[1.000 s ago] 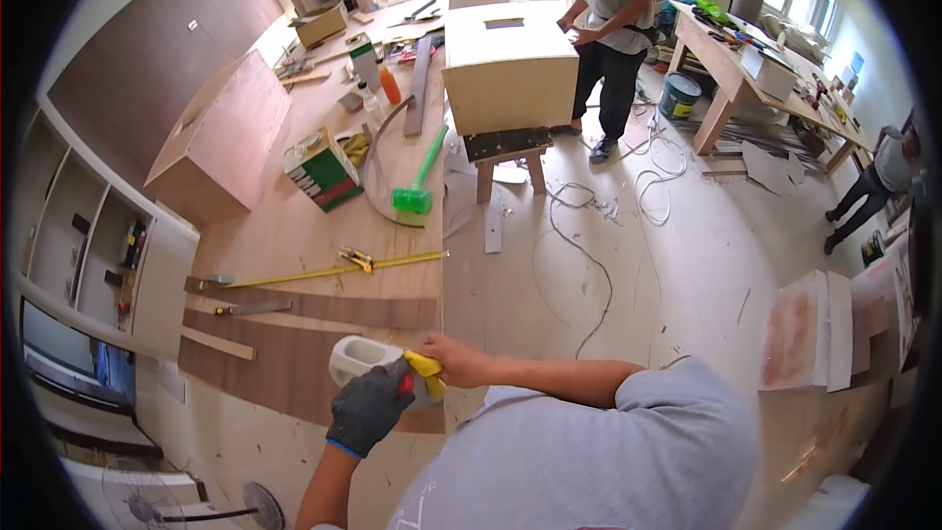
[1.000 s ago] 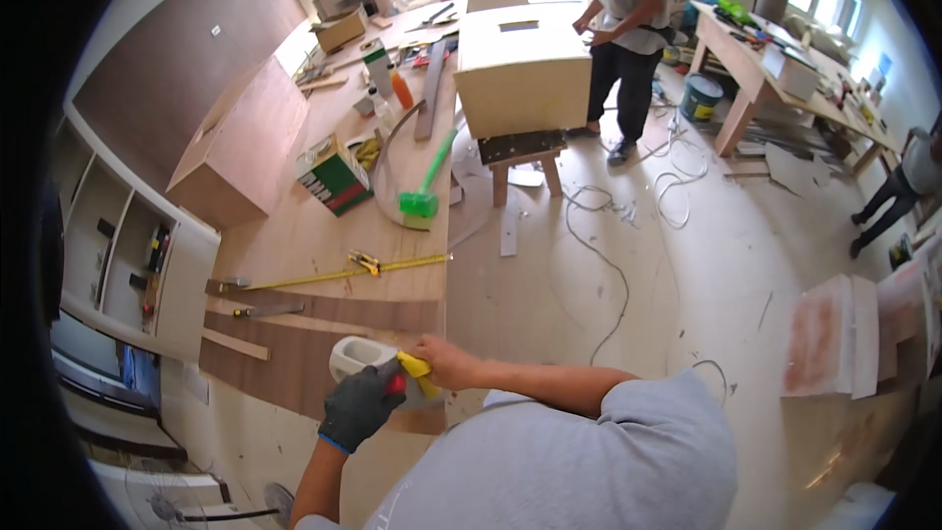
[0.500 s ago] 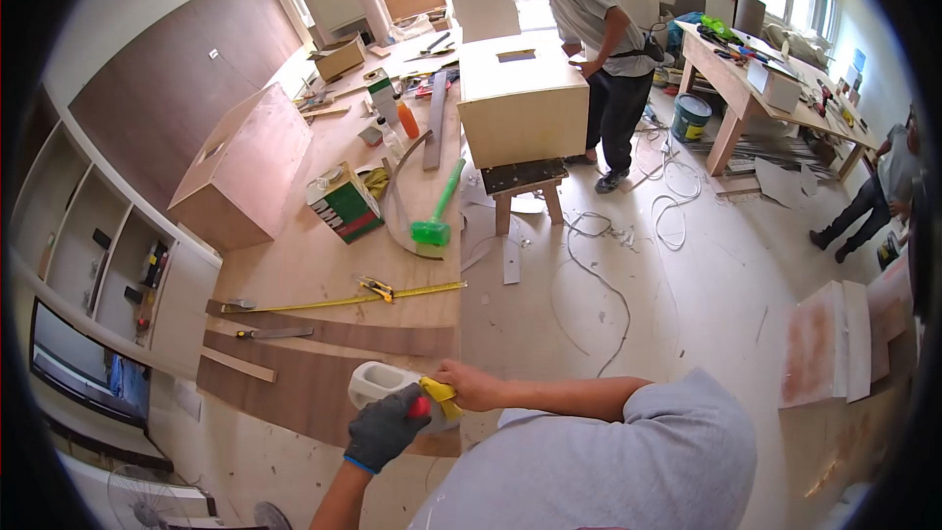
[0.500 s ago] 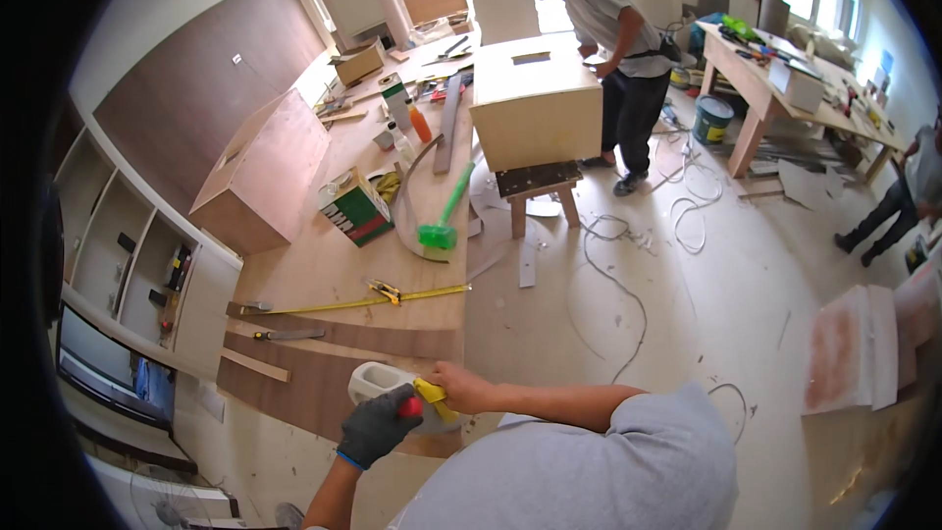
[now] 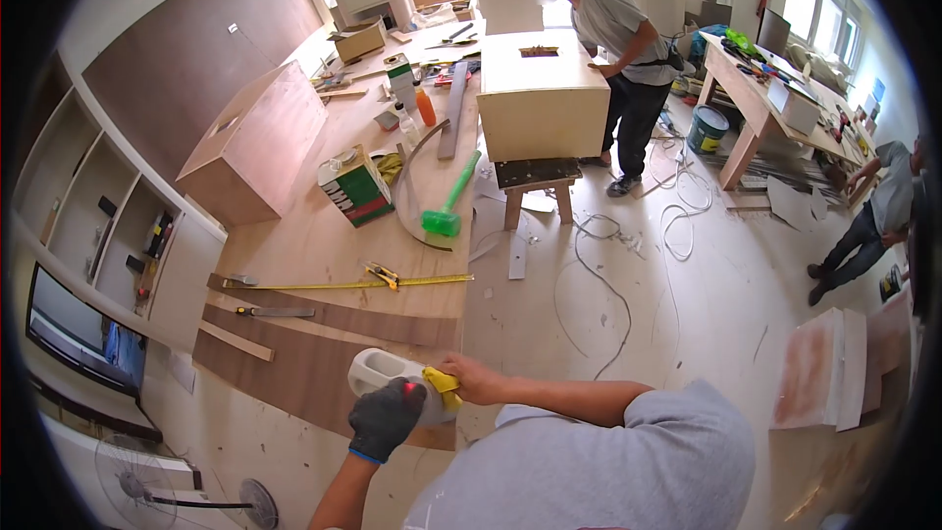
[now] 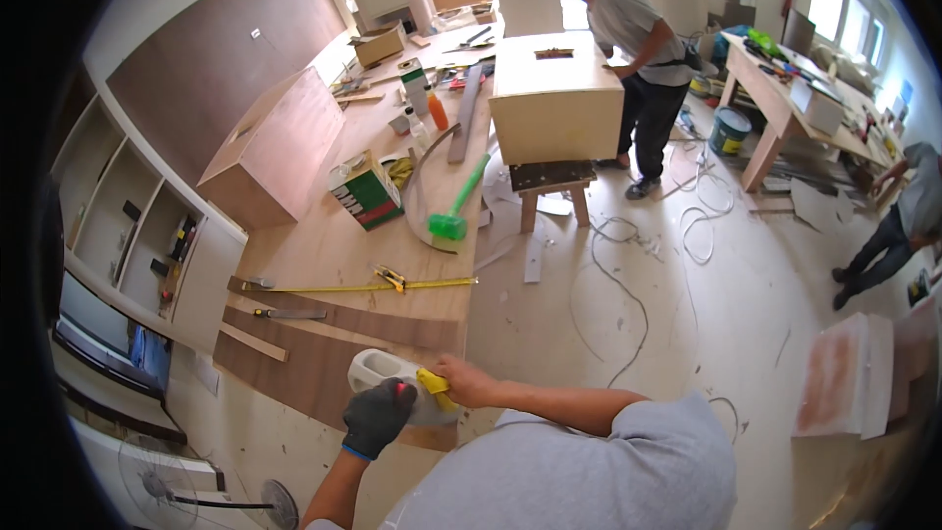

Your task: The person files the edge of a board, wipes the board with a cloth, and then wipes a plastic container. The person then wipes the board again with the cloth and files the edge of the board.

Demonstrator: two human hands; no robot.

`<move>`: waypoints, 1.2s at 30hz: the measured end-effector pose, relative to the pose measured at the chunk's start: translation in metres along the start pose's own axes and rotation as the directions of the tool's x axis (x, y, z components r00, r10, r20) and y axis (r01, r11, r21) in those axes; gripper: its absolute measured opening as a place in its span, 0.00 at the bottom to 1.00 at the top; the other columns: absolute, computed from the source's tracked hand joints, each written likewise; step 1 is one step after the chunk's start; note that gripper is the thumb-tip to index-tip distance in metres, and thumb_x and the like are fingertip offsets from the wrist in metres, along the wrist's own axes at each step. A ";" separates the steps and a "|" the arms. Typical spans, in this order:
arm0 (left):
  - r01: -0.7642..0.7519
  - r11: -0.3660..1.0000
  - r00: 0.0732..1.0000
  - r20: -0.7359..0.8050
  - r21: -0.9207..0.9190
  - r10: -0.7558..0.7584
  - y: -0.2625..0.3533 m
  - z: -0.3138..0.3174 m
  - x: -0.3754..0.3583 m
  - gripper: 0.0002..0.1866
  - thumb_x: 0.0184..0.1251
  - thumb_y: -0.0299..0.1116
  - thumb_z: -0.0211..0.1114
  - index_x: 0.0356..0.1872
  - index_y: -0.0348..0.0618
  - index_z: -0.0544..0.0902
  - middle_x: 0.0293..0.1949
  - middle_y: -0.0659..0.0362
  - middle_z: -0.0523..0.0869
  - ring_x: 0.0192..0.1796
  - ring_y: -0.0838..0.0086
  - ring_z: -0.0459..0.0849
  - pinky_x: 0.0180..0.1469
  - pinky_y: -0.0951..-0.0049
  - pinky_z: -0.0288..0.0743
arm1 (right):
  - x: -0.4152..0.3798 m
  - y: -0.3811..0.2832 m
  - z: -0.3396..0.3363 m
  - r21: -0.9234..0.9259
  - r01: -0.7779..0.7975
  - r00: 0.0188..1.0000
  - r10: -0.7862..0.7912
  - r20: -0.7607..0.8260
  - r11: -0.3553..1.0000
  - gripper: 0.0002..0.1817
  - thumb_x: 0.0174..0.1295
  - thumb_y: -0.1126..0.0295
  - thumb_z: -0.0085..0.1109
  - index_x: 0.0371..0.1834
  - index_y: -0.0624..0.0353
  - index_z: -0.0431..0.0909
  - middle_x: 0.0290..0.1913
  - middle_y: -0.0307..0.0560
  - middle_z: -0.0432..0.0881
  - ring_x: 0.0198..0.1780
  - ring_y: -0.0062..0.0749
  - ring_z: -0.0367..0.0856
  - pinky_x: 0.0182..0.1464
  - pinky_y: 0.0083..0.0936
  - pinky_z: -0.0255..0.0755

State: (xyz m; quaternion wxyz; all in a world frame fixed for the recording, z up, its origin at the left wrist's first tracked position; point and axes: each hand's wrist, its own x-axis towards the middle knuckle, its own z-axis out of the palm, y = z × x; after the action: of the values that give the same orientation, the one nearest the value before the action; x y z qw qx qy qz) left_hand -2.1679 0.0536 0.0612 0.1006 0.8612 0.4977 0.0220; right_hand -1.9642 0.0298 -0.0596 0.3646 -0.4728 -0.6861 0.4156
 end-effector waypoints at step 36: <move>-0.196 0.981 0.936 -0.298 0.011 0.190 -0.059 0.013 0.041 0.18 0.65 0.50 0.71 0.42 0.46 0.85 0.29 0.49 0.87 0.32 0.53 0.87 0.36 0.54 0.80 | 0.001 -0.038 0.004 0.094 0.117 0.978 -0.098 -0.184 0.989 0.30 0.68 0.84 0.57 0.74 0.57 0.72 0.57 0.50 0.81 0.59 0.39 0.80 0.62 0.27 0.73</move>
State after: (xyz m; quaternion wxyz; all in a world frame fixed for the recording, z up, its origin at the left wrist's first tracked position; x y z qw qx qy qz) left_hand -2.1959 0.1159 0.0341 0.0302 0.8917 0.4201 0.1657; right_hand -1.9811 0.0218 -0.0258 0.4709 -0.4508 -0.6526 0.3861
